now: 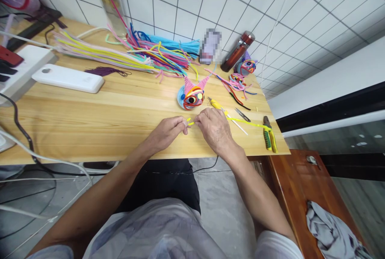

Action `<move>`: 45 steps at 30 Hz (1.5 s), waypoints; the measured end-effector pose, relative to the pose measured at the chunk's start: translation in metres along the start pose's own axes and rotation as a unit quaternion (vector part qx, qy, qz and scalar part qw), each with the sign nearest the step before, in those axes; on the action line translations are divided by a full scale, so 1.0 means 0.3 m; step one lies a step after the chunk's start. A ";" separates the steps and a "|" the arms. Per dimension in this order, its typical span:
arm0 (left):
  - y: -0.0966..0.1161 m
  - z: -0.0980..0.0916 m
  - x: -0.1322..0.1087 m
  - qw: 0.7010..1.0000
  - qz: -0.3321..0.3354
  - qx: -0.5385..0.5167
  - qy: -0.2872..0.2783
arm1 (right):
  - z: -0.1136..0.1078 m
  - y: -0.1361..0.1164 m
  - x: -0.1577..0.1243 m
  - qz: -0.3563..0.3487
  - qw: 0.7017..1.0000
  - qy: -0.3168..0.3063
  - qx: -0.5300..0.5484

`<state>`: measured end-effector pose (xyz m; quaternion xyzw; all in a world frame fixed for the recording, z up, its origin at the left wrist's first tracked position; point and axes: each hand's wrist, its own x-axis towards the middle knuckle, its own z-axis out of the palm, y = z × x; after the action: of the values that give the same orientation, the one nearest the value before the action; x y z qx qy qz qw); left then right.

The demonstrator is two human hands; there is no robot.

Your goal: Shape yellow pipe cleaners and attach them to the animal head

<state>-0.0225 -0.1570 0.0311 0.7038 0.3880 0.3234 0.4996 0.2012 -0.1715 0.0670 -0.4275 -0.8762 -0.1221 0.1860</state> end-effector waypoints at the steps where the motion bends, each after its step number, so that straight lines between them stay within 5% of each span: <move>1: -0.004 0.002 0.001 1.000 -0.004 -0.002 -0.005 | 0.002 -0.001 -0.003 0.001 1.000 -0.003 0.001; 12: -0.034 0.021 0.013 0.996 -0.035 -0.071 -0.029 | 0.012 0.012 -0.033 0.001 1.000 0.000 -0.007; 16: -0.026 0.039 0.009 0.993 -0.059 -0.103 -0.026 | -0.014 -0.026 -0.099 0.054 0.995 0.079 -0.004; 20: -0.027 0.069 0.004 0.984 -0.088 -0.154 -0.001 | -0.033 -0.037 -0.263 0.119 0.981 0.155 0.009; 26: -0.030 0.106 0.016 0.980 -0.095 -0.173 0.006 | -0.056 0.164 -0.578 0.348 0.921 0.162 -0.068; 32: 0.007 0.126 0.039 0.982 -0.098 -0.160 0.014 | -0.095 0.396 -0.708 0.556 0.819 0.041 -0.136; 38: 0.010 0.134 0.050 0.984 -0.091 -0.149 0.027 | -0.044 0.475 -0.702 0.605 0.783 -0.052 -0.134; 45: -0.009 0.129 0.049 0.982 -0.108 -0.152 0.035 | -0.017 0.534 -0.745 0.628 0.755 -0.018 -0.189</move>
<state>0.0168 -0.1611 0.0183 0.5620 0.4256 0.3469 0.6186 0.4559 -0.2339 -0.0158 -0.9100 -0.3738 -0.1330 0.1205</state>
